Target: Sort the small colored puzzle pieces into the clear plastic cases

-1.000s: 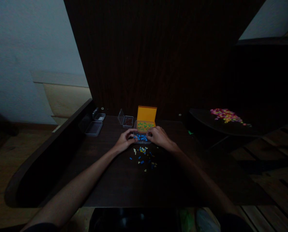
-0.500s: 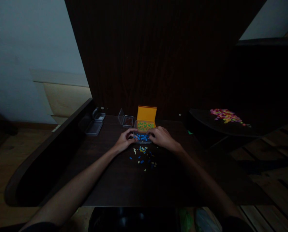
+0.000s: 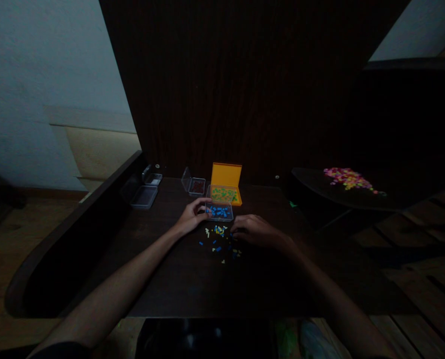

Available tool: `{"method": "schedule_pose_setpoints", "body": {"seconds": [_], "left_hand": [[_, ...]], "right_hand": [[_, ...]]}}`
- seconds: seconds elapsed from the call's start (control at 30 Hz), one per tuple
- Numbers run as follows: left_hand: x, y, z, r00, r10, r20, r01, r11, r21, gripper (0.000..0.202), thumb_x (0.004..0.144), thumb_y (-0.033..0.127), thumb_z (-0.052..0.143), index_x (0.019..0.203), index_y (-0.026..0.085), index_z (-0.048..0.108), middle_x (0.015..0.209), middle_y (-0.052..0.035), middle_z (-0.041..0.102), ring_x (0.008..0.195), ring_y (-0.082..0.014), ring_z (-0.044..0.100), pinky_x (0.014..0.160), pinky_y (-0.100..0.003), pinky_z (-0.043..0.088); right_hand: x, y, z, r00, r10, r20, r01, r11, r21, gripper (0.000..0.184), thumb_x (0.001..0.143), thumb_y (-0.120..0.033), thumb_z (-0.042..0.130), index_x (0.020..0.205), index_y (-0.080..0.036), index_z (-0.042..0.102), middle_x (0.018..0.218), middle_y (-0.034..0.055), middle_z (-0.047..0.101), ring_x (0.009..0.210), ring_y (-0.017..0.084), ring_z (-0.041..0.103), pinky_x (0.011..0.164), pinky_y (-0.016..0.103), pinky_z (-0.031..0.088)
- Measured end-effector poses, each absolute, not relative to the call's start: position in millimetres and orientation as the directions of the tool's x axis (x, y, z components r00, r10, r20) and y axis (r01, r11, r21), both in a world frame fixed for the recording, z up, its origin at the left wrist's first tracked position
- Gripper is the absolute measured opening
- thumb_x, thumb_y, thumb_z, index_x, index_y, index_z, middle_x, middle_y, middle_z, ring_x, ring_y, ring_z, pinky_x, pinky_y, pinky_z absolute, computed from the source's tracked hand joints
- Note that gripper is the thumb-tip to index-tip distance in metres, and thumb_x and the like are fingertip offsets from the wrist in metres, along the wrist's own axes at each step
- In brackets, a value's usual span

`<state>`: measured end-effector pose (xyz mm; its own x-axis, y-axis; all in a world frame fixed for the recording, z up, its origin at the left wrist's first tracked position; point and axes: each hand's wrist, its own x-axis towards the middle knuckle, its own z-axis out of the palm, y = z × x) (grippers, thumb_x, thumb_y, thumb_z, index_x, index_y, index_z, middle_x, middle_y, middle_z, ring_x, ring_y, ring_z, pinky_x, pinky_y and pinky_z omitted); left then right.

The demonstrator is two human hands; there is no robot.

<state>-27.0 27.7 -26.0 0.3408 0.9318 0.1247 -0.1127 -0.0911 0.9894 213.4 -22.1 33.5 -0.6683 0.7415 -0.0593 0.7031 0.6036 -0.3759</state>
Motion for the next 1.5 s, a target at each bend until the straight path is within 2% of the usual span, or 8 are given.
{"method": "schedule_pose_setpoints", "body": {"seconds": [0.17, 0.4, 0.63, 0.83, 0.97, 1.23, 1.5], "left_hand": [[-27, 27, -24, 0.342, 0.931, 0.128, -0.105, -0.097, 0.99, 0.052, 0.064, 0.02, 0.076, 0.113, 0.014, 0.059, 0.08, -0.0008, 0.067, 0.083, -0.0159, 0.064, 0.081, -0.029, 0.048], [-27, 27, -24, 0.343, 0.93, 0.133, -0.106, -0.102, 0.989, 0.052, 0.064, 0.022, 0.076, 0.113, 0.014, 0.059, 0.081, -0.0006, 0.067, 0.083, -0.0161, 0.064, 0.081, -0.029, 0.048], [-28, 27, -24, 0.352, 0.926, 0.133, -0.109, -0.1, 0.989, 0.053, 0.064, 0.023, 0.075, 0.114, 0.015, 0.058, 0.08, -0.0003, 0.066, 0.081, -0.0159, 0.063, 0.078, -0.029, 0.047], [-28, 28, -25, 0.347, 0.929, 0.13, -0.107, -0.099, 0.989, 0.053, 0.064, 0.024, 0.075, 0.113, 0.014, 0.058, 0.08, -0.0008, 0.066, 0.08, -0.0156, 0.063, 0.078, -0.029, 0.047], [-27, 28, -26, 0.344, 0.931, 0.125, -0.112, -0.091, 0.99, 0.052, 0.064, 0.022, 0.075, 0.113, 0.015, 0.059, 0.08, -0.0007, 0.067, 0.081, -0.0159, 0.064, 0.078, -0.029, 0.048], [-28, 28, -26, 0.349, 0.928, 0.132, -0.11, -0.099, 0.989, 0.053, 0.065, 0.021, 0.076, 0.114, 0.015, 0.059, 0.08, -0.0003, 0.067, 0.082, -0.016, 0.065, 0.081, -0.03, 0.048], [-28, 28, -26, 0.344, 0.931, 0.122, -0.116, -0.086, 0.989, 0.054, 0.064, 0.022, 0.076, 0.115, 0.014, 0.059, 0.08, -0.0006, 0.067, 0.081, -0.0162, 0.064, 0.079, -0.029, 0.049]], "right_hand": [[207, -23, 23, -0.517, 0.854, -0.06, 0.824, 0.477, -0.307, 0.011, 0.087, -0.028, 0.06, 0.089, -0.021, 0.069, 0.093, 0.0021, 0.067, 0.083, 0.015, 0.06, 0.067, 0.024, 0.038], [196, -22, 17, -0.482, 0.873, -0.075, 0.85, 0.445, -0.283, 0.008, 0.084, -0.027, 0.063, 0.081, -0.02, 0.067, 0.085, 0.0007, 0.066, 0.076, 0.014, 0.057, 0.06, 0.024, 0.031], [201, -22, 18, -0.479, 0.876, -0.048, 0.844, 0.445, -0.299, 0.012, 0.086, -0.03, 0.06, 0.082, -0.021, 0.066, 0.086, 0.0007, 0.066, 0.077, 0.014, 0.057, 0.061, 0.024, 0.032], [210, -28, 26, -0.493, 0.868, -0.067, 0.844, 0.458, -0.279, 0.007, 0.078, -0.026, 0.067, 0.082, -0.021, 0.066, 0.087, 0.0008, 0.064, 0.076, 0.014, 0.056, 0.061, 0.023, 0.033], [208, -32, 22, -0.489, 0.87, -0.07, 0.847, 0.454, -0.277, 0.005, 0.08, -0.025, 0.062, 0.081, -0.021, 0.064, 0.087, 0.0007, 0.064, 0.077, 0.014, 0.056, 0.061, 0.024, 0.032], [201, -36, 22, -0.43, 0.9, -0.074, 0.887, 0.406, -0.22, 0.008, 0.08, -0.024, 0.061, 0.087, -0.023, 0.064, 0.088, 0.0009, 0.064, 0.081, 0.015, 0.056, 0.061, 0.025, 0.03], [199, -36, 17, -0.446, 0.894, -0.036, 0.865, 0.42, -0.275, 0.007, 0.077, -0.021, 0.061, 0.085, -0.021, 0.063, 0.086, 0.0004, 0.064, 0.078, 0.015, 0.056, 0.061, 0.024, 0.03]]}}
